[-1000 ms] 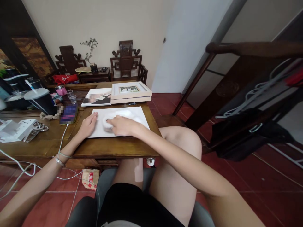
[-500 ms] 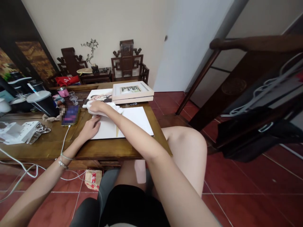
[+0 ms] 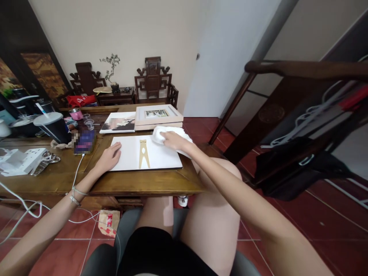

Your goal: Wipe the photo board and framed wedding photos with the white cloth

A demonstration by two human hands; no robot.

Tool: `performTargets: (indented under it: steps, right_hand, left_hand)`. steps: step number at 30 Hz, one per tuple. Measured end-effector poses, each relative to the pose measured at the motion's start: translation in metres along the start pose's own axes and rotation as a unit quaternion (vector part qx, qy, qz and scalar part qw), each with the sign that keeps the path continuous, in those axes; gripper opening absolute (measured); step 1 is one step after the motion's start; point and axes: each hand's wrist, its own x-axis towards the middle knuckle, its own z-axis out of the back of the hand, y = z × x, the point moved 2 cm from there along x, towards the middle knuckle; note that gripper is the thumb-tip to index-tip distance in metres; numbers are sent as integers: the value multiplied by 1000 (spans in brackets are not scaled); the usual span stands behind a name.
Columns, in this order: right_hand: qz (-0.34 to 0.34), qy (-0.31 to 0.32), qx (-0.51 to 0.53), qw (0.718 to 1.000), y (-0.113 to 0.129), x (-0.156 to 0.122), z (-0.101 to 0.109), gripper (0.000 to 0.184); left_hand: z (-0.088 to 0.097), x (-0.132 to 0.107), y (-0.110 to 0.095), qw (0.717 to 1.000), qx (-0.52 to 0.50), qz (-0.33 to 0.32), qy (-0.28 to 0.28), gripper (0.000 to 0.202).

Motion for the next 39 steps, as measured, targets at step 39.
performTargets:
  steps: [39]
  right_hand:
    - [135,91,92,982,30,-124,15,42]
  left_hand:
    - [-3,1,-3,1000,26,-1,9,37]
